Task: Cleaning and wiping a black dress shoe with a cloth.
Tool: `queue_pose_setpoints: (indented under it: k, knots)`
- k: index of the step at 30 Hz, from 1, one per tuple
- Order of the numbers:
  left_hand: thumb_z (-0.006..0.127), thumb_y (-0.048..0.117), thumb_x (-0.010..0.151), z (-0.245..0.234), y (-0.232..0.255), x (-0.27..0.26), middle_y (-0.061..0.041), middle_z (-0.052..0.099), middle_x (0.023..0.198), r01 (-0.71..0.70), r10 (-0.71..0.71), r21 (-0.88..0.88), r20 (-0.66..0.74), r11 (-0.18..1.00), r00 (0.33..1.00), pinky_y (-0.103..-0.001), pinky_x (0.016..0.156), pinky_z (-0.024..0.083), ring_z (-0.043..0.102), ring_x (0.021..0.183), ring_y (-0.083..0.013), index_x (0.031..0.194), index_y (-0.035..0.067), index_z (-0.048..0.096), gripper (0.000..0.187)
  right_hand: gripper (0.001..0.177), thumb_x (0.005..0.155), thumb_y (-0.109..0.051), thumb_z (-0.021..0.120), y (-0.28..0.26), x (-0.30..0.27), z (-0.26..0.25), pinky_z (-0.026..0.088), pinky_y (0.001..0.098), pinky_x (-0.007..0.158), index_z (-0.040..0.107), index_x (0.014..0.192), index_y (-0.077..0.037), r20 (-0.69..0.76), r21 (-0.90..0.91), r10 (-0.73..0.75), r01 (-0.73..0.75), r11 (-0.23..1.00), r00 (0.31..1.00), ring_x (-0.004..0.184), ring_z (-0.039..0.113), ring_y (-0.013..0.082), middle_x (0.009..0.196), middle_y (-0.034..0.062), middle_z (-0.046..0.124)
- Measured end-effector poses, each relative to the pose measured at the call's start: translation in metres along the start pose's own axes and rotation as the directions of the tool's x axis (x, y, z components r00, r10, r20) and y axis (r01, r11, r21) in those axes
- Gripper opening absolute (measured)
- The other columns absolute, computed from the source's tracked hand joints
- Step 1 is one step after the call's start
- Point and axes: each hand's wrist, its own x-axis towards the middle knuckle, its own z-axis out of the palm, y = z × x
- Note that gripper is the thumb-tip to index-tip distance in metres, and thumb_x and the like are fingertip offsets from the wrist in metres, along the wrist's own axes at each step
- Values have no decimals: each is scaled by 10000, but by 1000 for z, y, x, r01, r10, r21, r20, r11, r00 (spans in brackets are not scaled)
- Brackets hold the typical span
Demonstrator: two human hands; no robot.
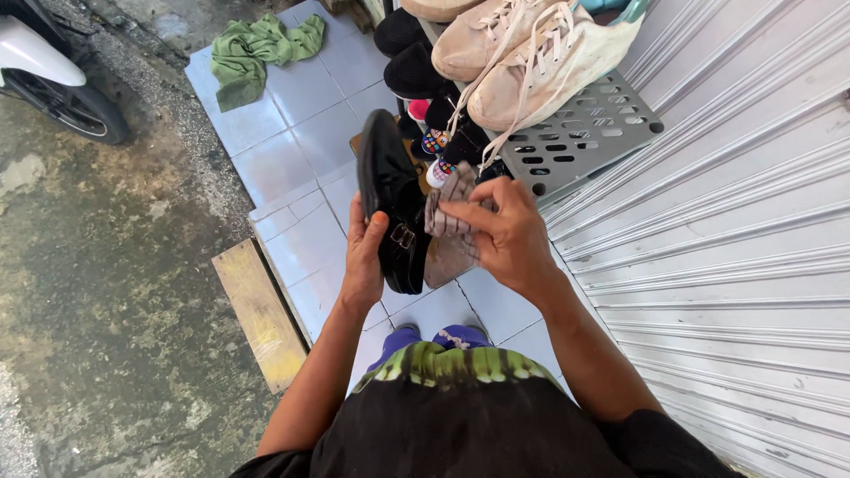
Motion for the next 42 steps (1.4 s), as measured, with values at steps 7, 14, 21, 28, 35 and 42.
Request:
queue_pose_setpoints:
  k: [7, 14, 21, 28, 35, 42]
  knots:
    - [747, 217, 921, 43, 35, -13, -66, 642, 1183, 100, -123, 162, 143, 982, 982, -378, 877, 586, 627, 1019, -158, 1523, 187, 468, 665, 356, 1022, -163, 573, 1, 26, 10, 424, 377, 961, 766, 1220, -388, -187, -182, -192, 158, 971, 963, 1101, 541, 273, 1181, 12, 556]
    - [792, 234, 880, 33, 36, -8, -41, 641, 1119, 142, -180, 317, 92, 938, 979, -341, 803, 610, 637, 933, -139, 1512, 239, 506, 694, 285, 1023, -186, 624, 22, 22, 21, 454, 387, 914, 810, 1128, -374, -311, -223, -216, 150, 963, 925, 1048, 571, 280, 1136, 14, 609]
    - [830, 235, 852, 15, 20, -7, -35, 607, 1063, 129, -173, 361, 91, 924, 981, -339, 780, 621, 662, 891, -139, 1477, 208, 554, 684, 141, 983, -305, 720, 8, 13, 49, 448, 459, 970, 807, 1044, -397, -399, -288, -330, 225, 931, 855, 1137, 599, 316, 1194, 32, 658]
    - [797, 261, 873, 39, 45, -18, -28, 581, 1042, 168, -235, 373, 141, 913, 962, -311, 741, 618, 658, 853, -153, 1483, 243, 551, 658, 281, 1054, -184, 603, 34, 14, 33, 500, 457, 942, 792, 1228, -299, -336, -142, -158, 116, 983, 928, 1169, 595, 340, 1249, 89, 605]
    - [757, 257, 914, 15, 27, -16, -49, 687, 1031, 129, -195, 397, 130, 909, 972, -380, 873, 577, 592, 979, -127, 1358, 159, 653, 467, 232, 1012, -301, 606, -13, -3, 47, 434, 421, 930, 775, 1138, -399, -289, -240, -325, 260, 935, 901, 1127, 607, 290, 1234, 23, 644]
    - [773, 226, 884, 40, 62, -29, -75, 689, 1018, 173, -241, 325, 180, 930, 954, -360, 877, 558, 589, 958, -139, 1420, 146, 619, 564, 428, 1042, -29, 527, 21, 14, 19, 504, 478, 965, 782, 1260, -295, -310, 35, 6, 6, 999, 951, 1141, 608, 403, 1257, 58, 618]
